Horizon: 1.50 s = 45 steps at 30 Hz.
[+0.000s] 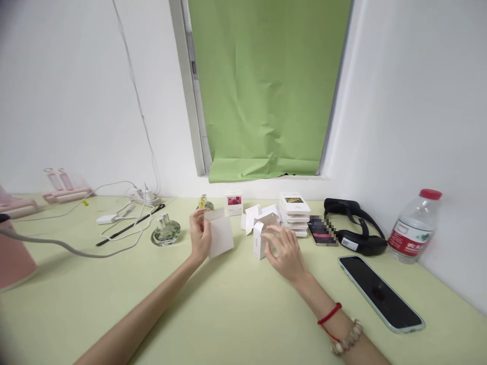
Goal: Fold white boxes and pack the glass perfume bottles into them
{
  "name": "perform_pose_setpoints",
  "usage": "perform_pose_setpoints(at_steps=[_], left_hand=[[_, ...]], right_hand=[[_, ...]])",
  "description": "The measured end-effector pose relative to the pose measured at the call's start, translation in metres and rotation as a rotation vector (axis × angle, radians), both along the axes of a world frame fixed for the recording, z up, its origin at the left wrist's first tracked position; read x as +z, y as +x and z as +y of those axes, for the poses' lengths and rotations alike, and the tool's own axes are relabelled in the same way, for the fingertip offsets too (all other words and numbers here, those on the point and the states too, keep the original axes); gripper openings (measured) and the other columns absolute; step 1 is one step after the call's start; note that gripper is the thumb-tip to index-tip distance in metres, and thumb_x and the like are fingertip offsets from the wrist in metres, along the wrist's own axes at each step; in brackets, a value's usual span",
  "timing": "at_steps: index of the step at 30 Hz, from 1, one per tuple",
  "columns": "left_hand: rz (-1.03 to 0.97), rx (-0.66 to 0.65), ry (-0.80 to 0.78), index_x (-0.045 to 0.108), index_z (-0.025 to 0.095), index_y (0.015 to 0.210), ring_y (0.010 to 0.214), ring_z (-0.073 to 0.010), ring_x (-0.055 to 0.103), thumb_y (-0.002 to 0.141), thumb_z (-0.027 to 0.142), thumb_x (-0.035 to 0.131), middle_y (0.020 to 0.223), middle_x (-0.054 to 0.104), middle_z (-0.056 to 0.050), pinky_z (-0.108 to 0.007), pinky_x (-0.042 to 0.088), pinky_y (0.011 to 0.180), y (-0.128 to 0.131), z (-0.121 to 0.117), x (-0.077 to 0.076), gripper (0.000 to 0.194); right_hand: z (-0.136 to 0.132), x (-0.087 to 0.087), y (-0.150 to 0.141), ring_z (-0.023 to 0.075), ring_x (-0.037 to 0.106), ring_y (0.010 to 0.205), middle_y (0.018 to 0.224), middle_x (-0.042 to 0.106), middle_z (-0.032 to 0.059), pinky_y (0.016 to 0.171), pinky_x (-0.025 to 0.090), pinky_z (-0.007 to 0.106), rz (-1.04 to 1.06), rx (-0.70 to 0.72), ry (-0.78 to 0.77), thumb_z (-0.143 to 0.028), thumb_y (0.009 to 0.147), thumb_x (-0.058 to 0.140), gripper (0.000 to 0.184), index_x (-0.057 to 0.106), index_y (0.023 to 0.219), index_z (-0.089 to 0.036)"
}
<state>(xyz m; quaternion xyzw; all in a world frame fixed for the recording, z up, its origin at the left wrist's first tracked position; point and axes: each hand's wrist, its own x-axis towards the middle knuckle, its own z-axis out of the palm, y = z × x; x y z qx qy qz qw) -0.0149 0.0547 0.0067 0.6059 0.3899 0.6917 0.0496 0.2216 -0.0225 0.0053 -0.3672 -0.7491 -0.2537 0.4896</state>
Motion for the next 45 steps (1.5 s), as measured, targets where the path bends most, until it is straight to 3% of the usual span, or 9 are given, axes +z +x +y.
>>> perform_pose_setpoints(at_steps=[5,10,13,16,19,23,26,30,45], left_hand=[[0.081,-0.141,0.167,0.039,0.014,0.104,0.077,-0.0133,0.039,0.081,0.015,0.029,0.094,0.039,-0.009,-0.026,0.036,0.07,0.013,-0.018,0.001,0.025],[0.053,-0.464,0.254,0.038,0.015,0.099,0.061,-0.0102,0.03,0.077,0.019,0.032,0.089,0.036,-0.007,-0.026,0.026,0.056,0.03,-0.038,0.003,0.023],[0.014,-0.581,0.219,0.037,0.015,0.098,0.058,-0.0087,0.028,0.079,0.02,0.033,0.091,0.035,-0.007,-0.025,0.024,0.054,0.038,-0.046,0.0,0.02],[-0.044,-0.65,0.135,0.037,0.016,0.1,0.062,-0.0102,0.032,0.077,0.018,0.033,0.092,0.035,-0.007,-0.024,0.026,0.056,0.044,-0.052,-0.006,0.024],[-0.066,-0.688,0.071,0.036,0.016,0.1,0.07,-0.0126,0.036,0.078,0.019,0.033,0.088,0.035,-0.006,-0.024,0.029,0.059,0.05,-0.057,-0.013,0.023],[-0.044,-0.649,-0.04,0.038,0.014,0.098,0.074,-0.0137,0.037,0.086,0.03,0.033,0.088,0.037,-0.006,-0.025,0.033,0.067,0.055,-0.061,-0.026,0.02],[-0.061,-0.613,-0.183,0.039,0.013,0.101,0.084,-0.0161,0.041,0.09,0.042,0.031,0.093,0.041,-0.007,-0.026,0.034,0.075,0.058,-0.063,-0.033,0.032],[-0.098,-0.721,-0.372,0.038,0.013,0.108,0.089,-0.0162,0.046,0.09,0.046,0.035,0.1,0.047,-0.007,-0.025,0.038,0.078,0.061,-0.068,-0.03,0.037],[-0.069,-0.757,-0.338,0.045,0.01,0.113,0.096,-0.0169,0.049,0.091,0.042,0.036,0.108,0.051,-0.009,-0.026,0.038,0.085,0.062,-0.066,-0.027,0.039]], right_hand=[[-0.005,0.001,-0.005,0.0157,0.051,0.087,0.093,0.056,0.0049,0.077,0.041,0.03,-0.001,0.122,0.015,-0.006,0.075,0.052,0.026,0.053,0.099,-0.017],[-0.009,-0.003,-0.011,0.0104,0.053,0.076,0.098,0.056,0.0041,0.065,0.043,0.022,-0.039,0.21,-0.097,-0.011,0.077,0.052,0.039,0.045,0.115,-0.018],[-0.009,-0.007,-0.013,0.0073,0.051,0.065,0.107,0.054,0.0065,0.06,0.043,0.021,-0.009,0.263,-0.176,-0.015,0.075,0.053,0.049,0.038,0.122,-0.018],[-0.009,-0.011,-0.014,0.006,0.05,0.063,0.119,0.048,0.0107,0.052,0.04,0.019,0.038,0.363,-0.226,-0.016,0.072,0.054,0.046,0.035,0.114,-0.018],[-0.011,-0.012,-0.015,0.0075,0.052,0.066,0.119,0.049,0.0117,0.05,0.038,0.019,0.013,0.428,-0.225,-0.017,0.072,0.053,0.037,0.034,0.104,-0.018],[-0.015,-0.01,-0.017,0.0063,0.049,0.059,0.109,0.054,0.0061,0.051,0.039,0.02,-0.11,0.378,-0.276,-0.017,0.077,0.048,0.022,0.044,0.099,-0.018],[-0.015,-0.01,-0.018,0.006,0.048,0.056,0.096,0.058,0.002,0.052,0.04,0.02,-0.089,0.347,-0.303,-0.017,0.079,0.048,0.025,0.049,0.104,-0.02],[-0.013,-0.011,-0.016,0.004,0.048,0.052,0.11,0.057,0.0026,0.052,0.042,0.02,-0.034,0.322,-0.336,-0.017,0.08,0.05,0.038,0.047,0.118,-0.02],[-0.014,-0.013,-0.018,0.0045,0.049,0.05,0.115,0.055,0.0009,0.054,0.045,0.022,0.031,0.293,-0.431,-0.02,0.082,0.049,0.038,0.044,0.12,-0.024]])
